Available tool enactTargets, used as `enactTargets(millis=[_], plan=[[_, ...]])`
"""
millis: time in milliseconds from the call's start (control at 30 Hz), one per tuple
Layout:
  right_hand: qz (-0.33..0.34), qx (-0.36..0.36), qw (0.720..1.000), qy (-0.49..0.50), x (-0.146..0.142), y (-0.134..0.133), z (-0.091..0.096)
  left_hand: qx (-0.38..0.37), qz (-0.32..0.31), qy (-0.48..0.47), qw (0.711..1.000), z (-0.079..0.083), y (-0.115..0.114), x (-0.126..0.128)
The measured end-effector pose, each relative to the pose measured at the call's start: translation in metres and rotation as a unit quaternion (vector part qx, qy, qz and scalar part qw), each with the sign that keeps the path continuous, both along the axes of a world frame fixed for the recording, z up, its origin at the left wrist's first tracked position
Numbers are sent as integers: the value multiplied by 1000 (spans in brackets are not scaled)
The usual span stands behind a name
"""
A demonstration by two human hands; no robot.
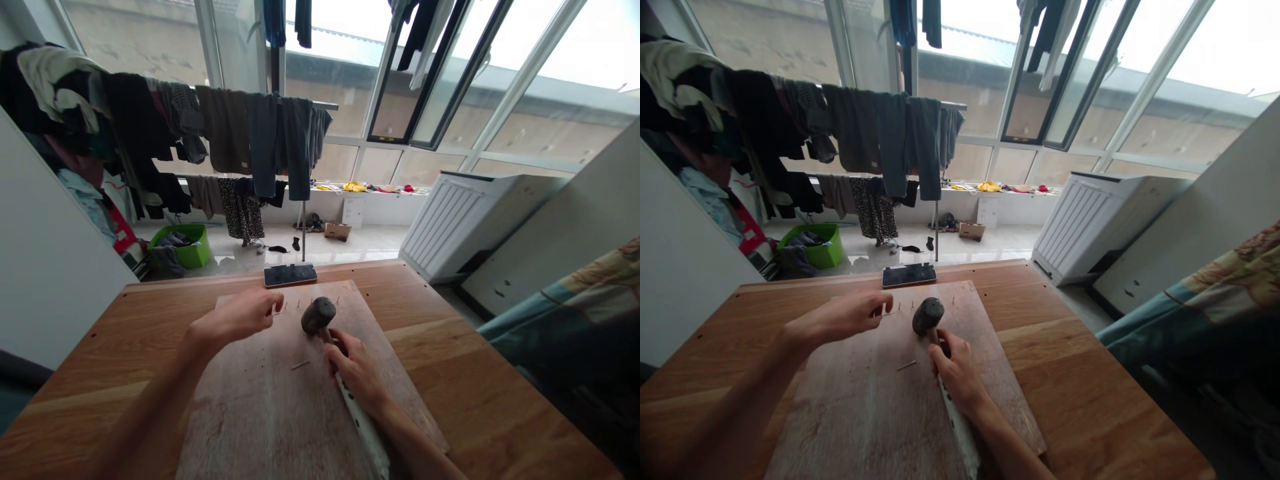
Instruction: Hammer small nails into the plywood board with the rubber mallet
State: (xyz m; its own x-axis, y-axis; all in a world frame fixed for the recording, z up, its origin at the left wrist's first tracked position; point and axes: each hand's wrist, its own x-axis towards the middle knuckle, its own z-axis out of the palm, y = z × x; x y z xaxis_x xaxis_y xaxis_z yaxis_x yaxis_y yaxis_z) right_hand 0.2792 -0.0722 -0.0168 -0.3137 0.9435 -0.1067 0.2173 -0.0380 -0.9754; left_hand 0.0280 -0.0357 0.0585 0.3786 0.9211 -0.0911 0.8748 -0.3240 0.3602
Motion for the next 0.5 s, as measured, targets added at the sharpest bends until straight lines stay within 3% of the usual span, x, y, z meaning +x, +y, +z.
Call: enactTargets(millis=[200, 500], plan=[[2, 3, 1000, -9, 0, -1, 0, -13, 73, 23, 997, -9, 11, -33], [2, 1, 1000, -15, 0, -1, 1, -13, 49, -20, 998, -13, 12, -23]])
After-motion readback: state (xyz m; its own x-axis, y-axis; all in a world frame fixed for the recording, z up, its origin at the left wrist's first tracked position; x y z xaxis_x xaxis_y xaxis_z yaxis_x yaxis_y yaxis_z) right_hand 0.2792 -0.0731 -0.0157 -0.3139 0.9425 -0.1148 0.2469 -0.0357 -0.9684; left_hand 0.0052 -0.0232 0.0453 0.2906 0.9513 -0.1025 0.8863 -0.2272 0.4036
